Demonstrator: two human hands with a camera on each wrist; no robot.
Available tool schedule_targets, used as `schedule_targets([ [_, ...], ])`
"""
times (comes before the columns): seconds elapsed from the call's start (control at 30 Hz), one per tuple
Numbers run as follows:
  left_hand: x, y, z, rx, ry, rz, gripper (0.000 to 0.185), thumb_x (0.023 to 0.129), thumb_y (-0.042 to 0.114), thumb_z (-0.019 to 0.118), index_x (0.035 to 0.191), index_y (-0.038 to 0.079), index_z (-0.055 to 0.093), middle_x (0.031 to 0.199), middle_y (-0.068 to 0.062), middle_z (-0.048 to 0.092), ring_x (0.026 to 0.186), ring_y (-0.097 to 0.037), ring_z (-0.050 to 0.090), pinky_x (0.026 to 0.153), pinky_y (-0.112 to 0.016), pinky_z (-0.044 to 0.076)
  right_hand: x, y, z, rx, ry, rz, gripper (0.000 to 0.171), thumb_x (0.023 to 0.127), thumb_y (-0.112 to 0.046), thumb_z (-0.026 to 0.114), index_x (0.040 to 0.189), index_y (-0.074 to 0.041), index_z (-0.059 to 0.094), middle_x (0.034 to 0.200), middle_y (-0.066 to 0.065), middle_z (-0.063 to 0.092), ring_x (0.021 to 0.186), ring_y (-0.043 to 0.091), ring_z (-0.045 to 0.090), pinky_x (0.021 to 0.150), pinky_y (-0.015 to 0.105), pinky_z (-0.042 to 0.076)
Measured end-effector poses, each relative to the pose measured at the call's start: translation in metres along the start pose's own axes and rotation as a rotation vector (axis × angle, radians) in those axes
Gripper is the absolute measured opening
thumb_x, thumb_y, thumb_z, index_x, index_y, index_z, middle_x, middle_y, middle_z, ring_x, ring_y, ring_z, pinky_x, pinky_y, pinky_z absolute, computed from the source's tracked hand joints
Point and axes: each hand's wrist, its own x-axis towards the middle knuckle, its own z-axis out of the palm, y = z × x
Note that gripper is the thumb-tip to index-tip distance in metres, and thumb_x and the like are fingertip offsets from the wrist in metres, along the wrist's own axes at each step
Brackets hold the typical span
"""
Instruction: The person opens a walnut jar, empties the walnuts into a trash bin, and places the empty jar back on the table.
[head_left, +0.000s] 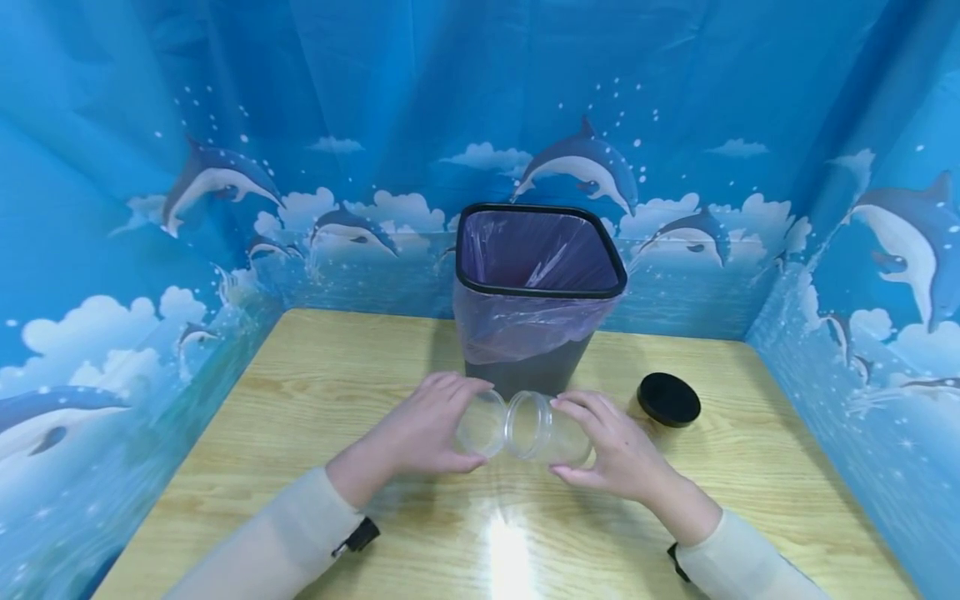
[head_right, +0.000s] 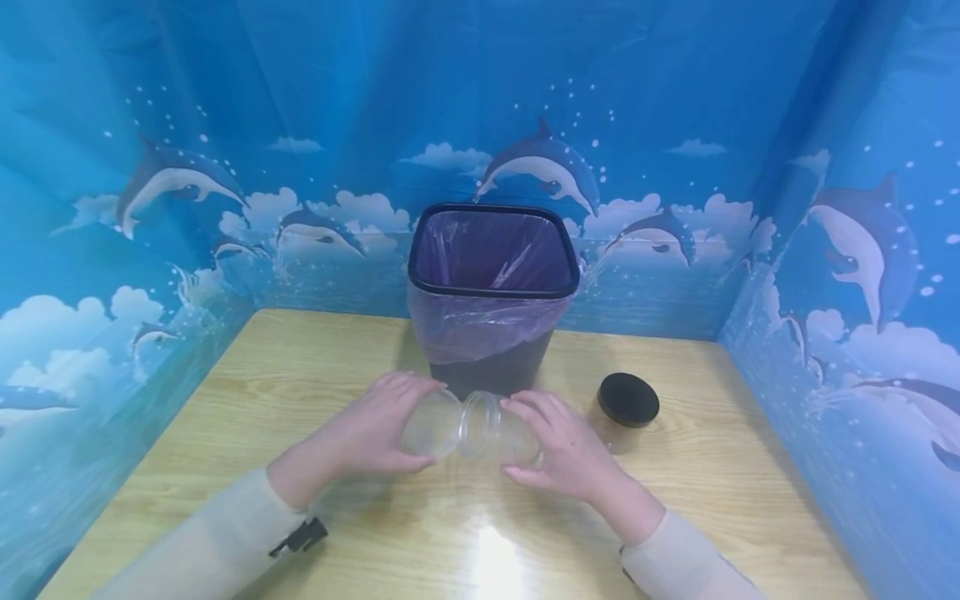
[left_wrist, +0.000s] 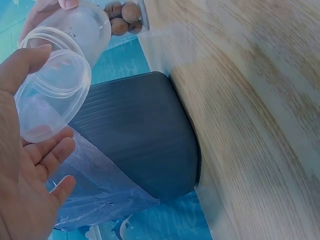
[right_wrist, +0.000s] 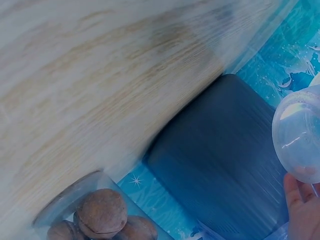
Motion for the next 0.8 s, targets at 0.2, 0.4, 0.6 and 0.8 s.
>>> schedule_targets([
  [0.2,0.0002,0.0008,0.0005,-0.027,0.026,0.014,0.095,0.074,0.062,0.076,0.147,0.01,0.044,0.144,-0.003,0.052,0.134,-0.02,0.046,0.118,-0.044,0.024,0.0008,0.0006,0.0035,-0.001,0.031,-0.044,0.078,0.079,-0.051,0.078,0.135,-0.003,0.055,0.127,0.012,0.059,0.113,0.027,0.058,0.092,0.043,0.052],
  [0.4,0.0018,0.0026,0.001,-0.056,0.06,0.018,0.098,0.072,0.067,0.077,0.145,0.01,0.045,0.143,-0.002,0.053,0.132,-0.017,0.047,0.118,-0.044,0.025,0.0034,-0.0003,0.0047,0.01,0.024,-0.051,0.08,0.076,-0.05,0.081,0.136,-0.004,0.055,0.127,0.013,0.059,0.112,0.027,0.058,0.092,0.043,0.052],
  [0.6,0.0043,0.0056,0.0001,-0.072,0.091,0.03,0.098,0.071,0.07,0.076,0.142,0.01,0.048,0.139,-0.002,0.055,0.131,-0.017,0.049,0.118,-0.045,0.025,0.0048,-0.0006,0.0064,0.014,0.016,-0.051,0.082,0.074,-0.049,0.082,0.136,-0.004,0.054,0.127,0.013,0.059,0.112,0.027,0.059,0.093,0.043,0.052],
  [0.8,0.0082,0.0076,0.0023,-0.082,0.136,0.058,0.098,0.07,0.074,0.074,0.14,0.009,0.05,0.138,-0.003,0.057,0.129,-0.019,0.049,0.116,-0.047,0.028,0.0055,-0.0015,0.0072,0.025,-0.015,-0.03,0.084,0.072,-0.047,0.085,0.137,-0.004,0.053,0.128,0.013,0.058,0.113,0.027,0.059,0.094,0.045,0.053],
])
